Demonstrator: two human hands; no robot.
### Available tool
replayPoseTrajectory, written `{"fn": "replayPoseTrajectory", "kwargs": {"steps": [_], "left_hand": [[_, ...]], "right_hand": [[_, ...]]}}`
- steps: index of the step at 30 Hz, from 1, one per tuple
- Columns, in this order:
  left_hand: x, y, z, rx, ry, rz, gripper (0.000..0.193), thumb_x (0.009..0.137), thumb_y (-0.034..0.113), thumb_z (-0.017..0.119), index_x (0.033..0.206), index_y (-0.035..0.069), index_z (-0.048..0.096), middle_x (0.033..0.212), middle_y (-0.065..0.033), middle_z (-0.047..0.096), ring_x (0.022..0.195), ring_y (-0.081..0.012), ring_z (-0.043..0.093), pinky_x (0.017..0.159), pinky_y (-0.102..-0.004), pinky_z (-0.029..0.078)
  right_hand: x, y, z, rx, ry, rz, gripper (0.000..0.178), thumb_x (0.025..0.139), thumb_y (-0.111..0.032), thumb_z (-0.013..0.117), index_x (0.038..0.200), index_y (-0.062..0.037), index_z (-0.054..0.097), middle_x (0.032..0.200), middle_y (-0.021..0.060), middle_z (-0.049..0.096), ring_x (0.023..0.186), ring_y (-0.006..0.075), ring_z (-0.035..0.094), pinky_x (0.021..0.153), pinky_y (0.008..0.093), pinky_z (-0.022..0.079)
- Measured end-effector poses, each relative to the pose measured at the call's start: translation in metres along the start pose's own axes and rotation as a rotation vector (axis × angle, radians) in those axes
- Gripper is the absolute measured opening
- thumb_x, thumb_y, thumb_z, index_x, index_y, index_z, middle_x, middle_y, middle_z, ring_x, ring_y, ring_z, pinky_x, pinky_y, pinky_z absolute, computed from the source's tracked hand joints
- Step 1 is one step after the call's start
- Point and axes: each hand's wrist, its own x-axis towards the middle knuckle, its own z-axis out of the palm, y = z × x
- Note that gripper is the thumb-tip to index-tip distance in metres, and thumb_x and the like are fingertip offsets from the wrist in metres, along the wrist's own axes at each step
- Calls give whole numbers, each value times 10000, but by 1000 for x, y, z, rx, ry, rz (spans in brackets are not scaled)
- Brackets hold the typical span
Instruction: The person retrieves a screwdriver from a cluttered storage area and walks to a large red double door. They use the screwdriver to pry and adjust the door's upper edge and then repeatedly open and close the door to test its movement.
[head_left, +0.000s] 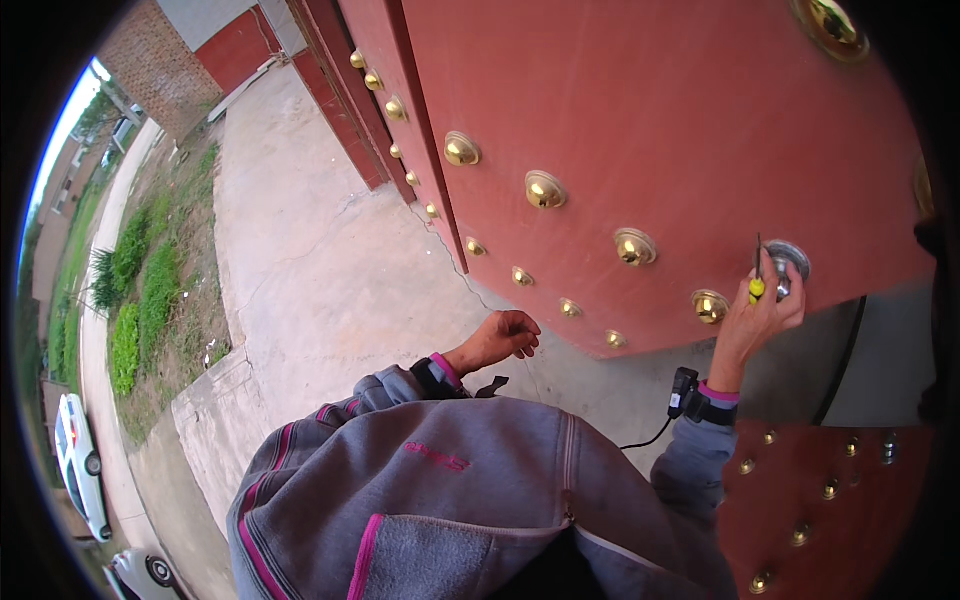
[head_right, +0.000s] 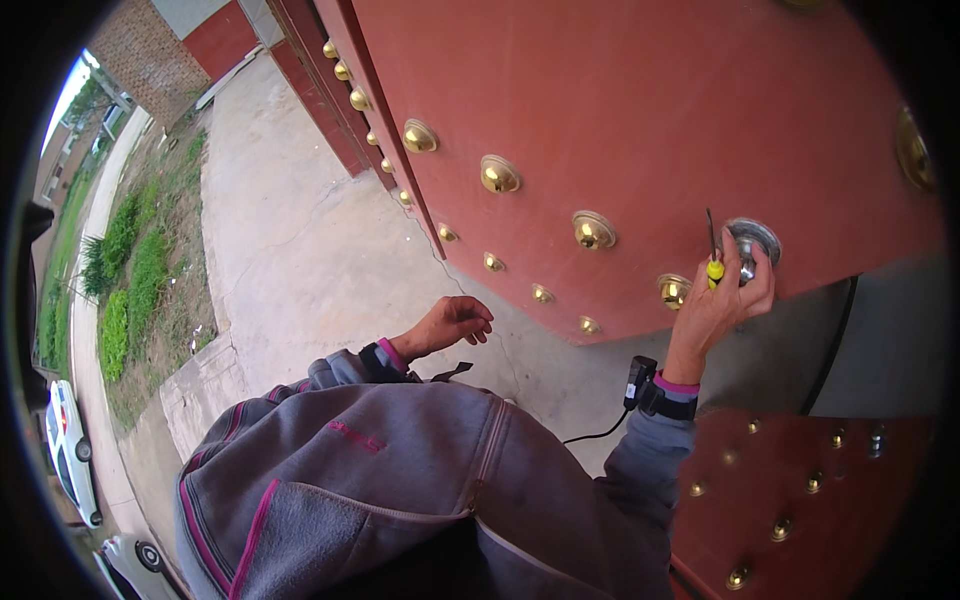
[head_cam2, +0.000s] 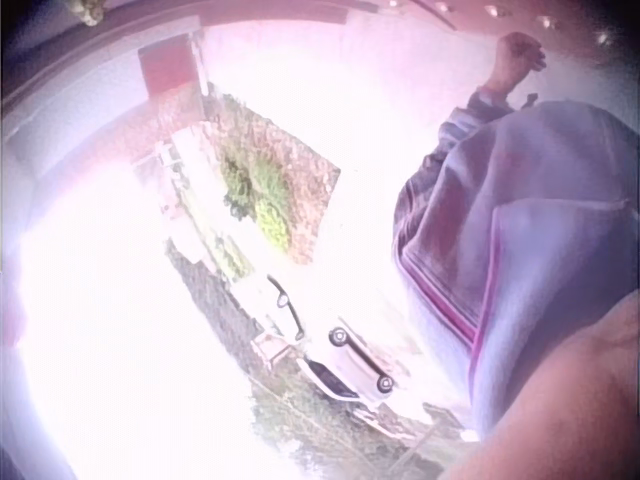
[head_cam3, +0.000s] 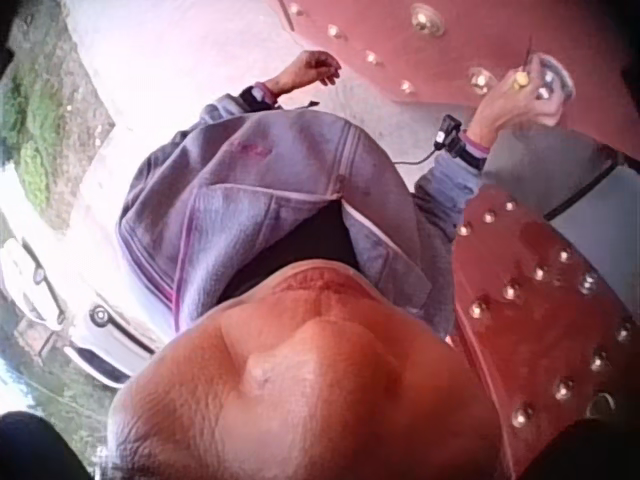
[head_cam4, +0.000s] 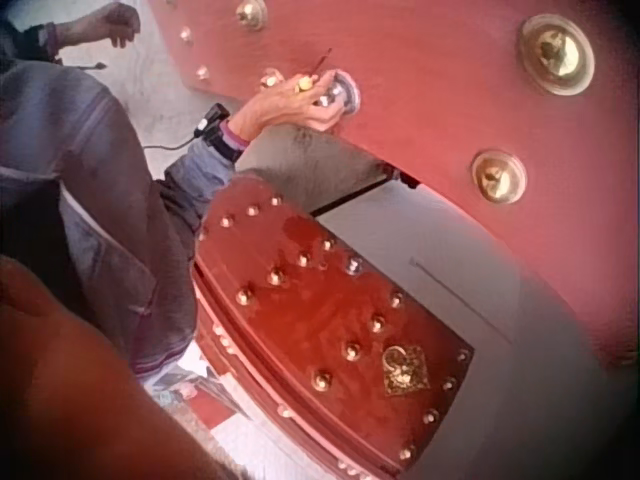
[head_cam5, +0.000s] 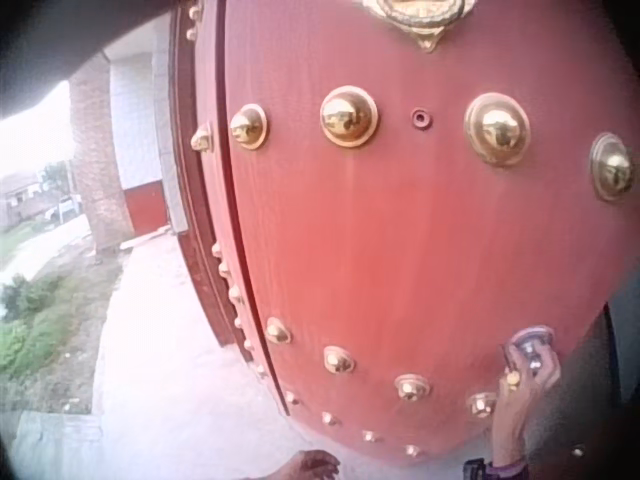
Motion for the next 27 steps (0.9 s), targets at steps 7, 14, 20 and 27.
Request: {"fn": "replayPoseTrajectory", "kwargs": {"steps": [7,14,20,27], "left_hand": [[-15,-5,13,19,77,35,154,952,94,571,1048,-21,607,919,-96,669,815,-169,664,705,-299,563],[-27,10,31,-37,55,111,164,943,72,573,1074,-24,598,952,-117,670,857,-207,673,730,-321,564],[-26,14,42,7,53,58,172,934,85,602,1069,-22,612,961,-127,678,870,-220,682,749,-333,571],[6,38,32,164,-43,64,219,937,88,598,1125,-24,590,1011,-123,674,928,-212,671,782,-334,571]], "right_hand": [[41,43,35,150,-10,-20,511,620,18,784,1077,-185,679,1237,65,483,1187,324,406,993,441,383],[76,73,60,331,-84,-25,418,623,3,775,1008,-133,687,1192,72,502,1168,315,431,972,409,424],[95,98,95,439,-114,-45,391,665,-9,748,1029,-142,695,1223,83,501,1193,331,426,984,412,427],[109,113,131,480,-159,-25,385,700,-38,726,1062,-166,697,1258,91,490,1195,331,438,1006,408,426]]}}
